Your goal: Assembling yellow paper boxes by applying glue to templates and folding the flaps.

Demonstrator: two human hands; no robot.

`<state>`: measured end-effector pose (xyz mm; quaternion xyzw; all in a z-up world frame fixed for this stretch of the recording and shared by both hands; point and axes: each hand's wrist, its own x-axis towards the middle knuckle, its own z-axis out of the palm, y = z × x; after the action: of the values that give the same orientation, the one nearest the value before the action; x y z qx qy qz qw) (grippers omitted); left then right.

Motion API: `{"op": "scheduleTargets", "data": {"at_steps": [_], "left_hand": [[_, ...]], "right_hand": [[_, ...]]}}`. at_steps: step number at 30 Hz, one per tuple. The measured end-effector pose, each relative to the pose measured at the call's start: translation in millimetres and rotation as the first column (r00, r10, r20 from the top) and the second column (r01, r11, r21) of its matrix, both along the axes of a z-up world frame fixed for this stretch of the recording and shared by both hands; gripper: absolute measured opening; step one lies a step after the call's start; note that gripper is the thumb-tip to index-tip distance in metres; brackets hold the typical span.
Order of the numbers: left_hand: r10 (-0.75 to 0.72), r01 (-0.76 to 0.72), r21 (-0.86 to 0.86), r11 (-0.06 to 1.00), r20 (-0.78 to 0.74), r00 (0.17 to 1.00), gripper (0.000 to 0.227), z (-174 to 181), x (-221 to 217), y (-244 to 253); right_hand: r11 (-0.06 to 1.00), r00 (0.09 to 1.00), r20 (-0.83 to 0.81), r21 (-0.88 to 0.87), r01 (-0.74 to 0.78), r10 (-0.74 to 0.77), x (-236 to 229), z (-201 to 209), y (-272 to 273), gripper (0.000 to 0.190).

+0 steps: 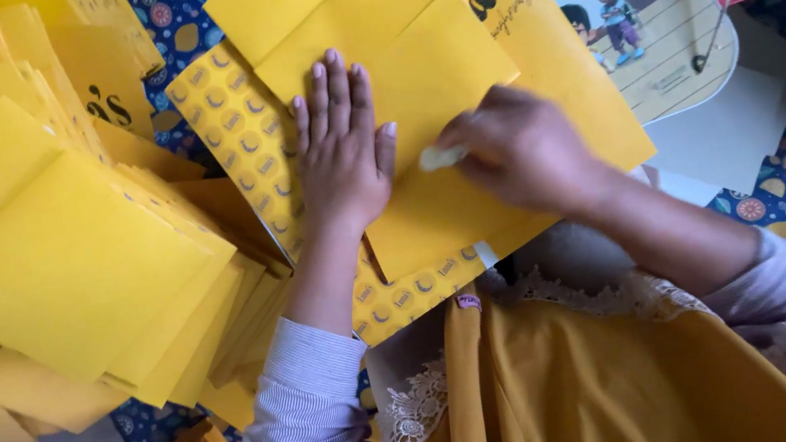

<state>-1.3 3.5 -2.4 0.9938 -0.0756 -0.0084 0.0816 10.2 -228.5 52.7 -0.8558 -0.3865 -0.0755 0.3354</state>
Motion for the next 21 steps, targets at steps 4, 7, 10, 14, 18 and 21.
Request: {"op": "scheduleTargets", "data": {"at_steps": [4,7,10,14,18,21], "left_hand": [[0.001,0.000,-0.008,1.000,0.019,1.000,0.068,-3,-2,1],[0.000,0.001,-0.021,1.000,0.055,0.998,0.069,-3,-1,3],[-0.020,0.020,-0.004,1.000,0.011,1.000,0.070,0,0,2],[-0.017,0.017,-0.020,1.000,0.008,1.000,0.073,1,0,-1],[-0.012,0.015,-0.046,0.999,0.053,0.999,0.073,0,-1,-1],[0.000,0.000,-0.006,1.000,0.047,0.999,0.073,-1,-1,-2]], "right_hand": [[0.985,0.991,0.128,-0.158,0.065,-0.044,-6,-14,-6,0.029],[0.962,0.957,0.126,-0.046,0.269,-0.261,5,-18,-51,0.034],[0.887,0.884,0.139,-0.063,0.457,-0.446,17,-20,-108,0.033],[0.891,0.887,0.173,-0.084,0.447,-0.429,34,-17,-131,0.055],[0.847,0.852,0.306,-0.199,0.493,-0.425,33,-11,-120,0.061],[0.903,0.816,0.424,0.009,0.430,-0.393,37,-7,-109,0.029]]}}
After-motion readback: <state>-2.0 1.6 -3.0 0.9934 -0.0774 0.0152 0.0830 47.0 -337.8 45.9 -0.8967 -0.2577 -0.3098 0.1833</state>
